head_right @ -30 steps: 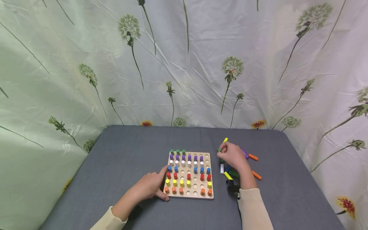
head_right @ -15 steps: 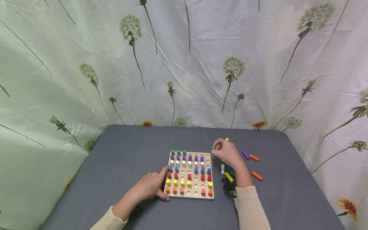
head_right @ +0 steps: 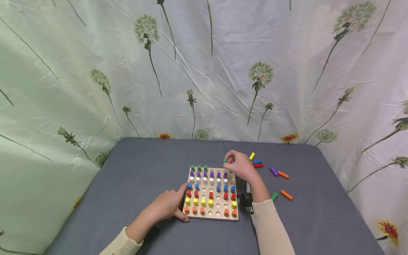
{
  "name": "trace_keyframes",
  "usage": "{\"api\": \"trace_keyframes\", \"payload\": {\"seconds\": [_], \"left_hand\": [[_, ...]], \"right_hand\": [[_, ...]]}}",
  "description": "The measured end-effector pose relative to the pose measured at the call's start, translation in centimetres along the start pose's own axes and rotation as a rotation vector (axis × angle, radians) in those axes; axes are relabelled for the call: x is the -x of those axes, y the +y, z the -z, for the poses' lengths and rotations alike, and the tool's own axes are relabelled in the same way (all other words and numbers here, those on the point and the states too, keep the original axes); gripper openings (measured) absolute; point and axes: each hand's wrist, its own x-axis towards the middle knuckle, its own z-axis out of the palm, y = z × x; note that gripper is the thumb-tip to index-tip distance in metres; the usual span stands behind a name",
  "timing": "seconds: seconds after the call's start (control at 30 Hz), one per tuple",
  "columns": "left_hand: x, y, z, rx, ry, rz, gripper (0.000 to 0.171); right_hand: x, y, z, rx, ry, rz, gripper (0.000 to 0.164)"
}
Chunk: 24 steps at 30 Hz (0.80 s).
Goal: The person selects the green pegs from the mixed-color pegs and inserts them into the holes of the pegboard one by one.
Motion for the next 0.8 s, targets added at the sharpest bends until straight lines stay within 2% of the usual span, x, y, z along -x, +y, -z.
{"api": "trace_keyframes", "payload": {"seconds": [0.3,0.8], "left_hand": [[0.0,0.2,0.0,0.005,-0.010,0.018,0.125],[0.1,0.2,0.0,-0.018,0.000,0.005,0.124]], "right_hand": [[-1.2,-0.8,-1.3,-0.004,-0.057,0.005,0.019],[-1.5,-2.8,-2.1,0.007,-0.084,0.064,0.015]]}}
